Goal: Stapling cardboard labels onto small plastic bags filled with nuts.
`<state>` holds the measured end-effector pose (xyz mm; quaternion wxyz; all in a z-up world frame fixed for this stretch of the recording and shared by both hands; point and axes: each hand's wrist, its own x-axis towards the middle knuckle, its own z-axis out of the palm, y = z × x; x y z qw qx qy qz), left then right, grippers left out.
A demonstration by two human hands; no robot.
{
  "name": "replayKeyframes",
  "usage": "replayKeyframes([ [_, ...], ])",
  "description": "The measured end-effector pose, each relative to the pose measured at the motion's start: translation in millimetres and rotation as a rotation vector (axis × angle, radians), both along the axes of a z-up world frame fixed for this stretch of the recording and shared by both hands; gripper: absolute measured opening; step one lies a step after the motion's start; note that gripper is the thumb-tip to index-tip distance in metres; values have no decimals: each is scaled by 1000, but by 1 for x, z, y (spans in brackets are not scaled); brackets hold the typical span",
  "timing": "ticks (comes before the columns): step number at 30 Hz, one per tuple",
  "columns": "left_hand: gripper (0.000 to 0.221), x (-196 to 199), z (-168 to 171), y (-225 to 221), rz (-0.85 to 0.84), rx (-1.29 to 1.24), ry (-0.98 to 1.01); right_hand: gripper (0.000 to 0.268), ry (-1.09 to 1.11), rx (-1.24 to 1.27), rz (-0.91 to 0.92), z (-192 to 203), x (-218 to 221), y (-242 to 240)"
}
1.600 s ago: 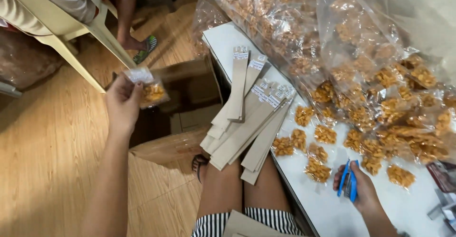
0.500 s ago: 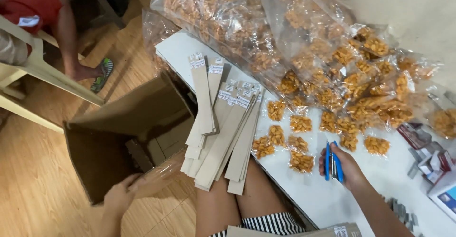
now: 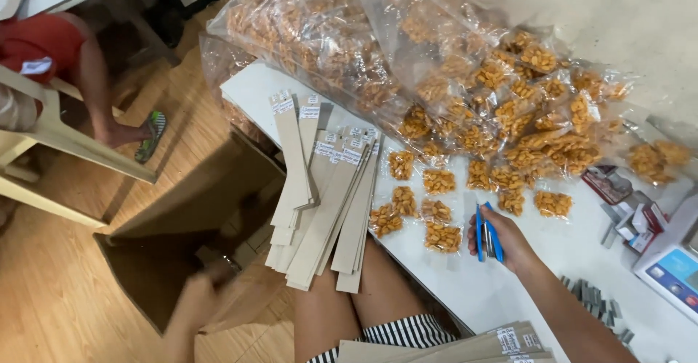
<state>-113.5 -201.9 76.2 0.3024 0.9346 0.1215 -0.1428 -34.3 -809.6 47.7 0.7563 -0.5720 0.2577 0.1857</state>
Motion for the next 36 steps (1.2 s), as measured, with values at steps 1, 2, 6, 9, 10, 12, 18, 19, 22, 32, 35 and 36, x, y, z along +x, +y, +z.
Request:
replayKeyframes([
  [1,47,21,28,-21,-7,1,3,44,3,1,-7,-3,0,1],
  [2,54,42,55,-42,56,-183,-143,46,-43,-22,-30,-6,0,2],
  [6,73,117,76,-116,112,-307,-143,46,-94,-38,-61,-8,-1,3],
  [9,110,170,-8,-131,107,-239,25,48,-100,-24,-69,-14,0,2],
  [10,110,170,-5,-141,99,-240,24,48,-101,-26,-76,-13,1,3],
  [12,121,166,0,-160,85,-31,-21,46,-104,-21,-83,-12,-1,4],
  [18,87,171,-31,-135,213,-244,-114,44,-97,-34,-69,0,-3,9],
  [19,87,168,-16,-139,207,-243,-116,44,-100,-32,-75,3,-3,9],
  [22,88,163,22,-149,227,-319,-169,43,-89,-52,-59,9,-4,11],
  [32,86,166,15,-146,158,-227,-29,43,-73,-60,-39,13,-3,11],
  [35,86,154,44,-154,152,-261,-1,43,-68,-59,-44,11,-4,9],
  [36,92,149,61,-158,145,-354,54,44,-69,-57,-43,10,-4,10],
])
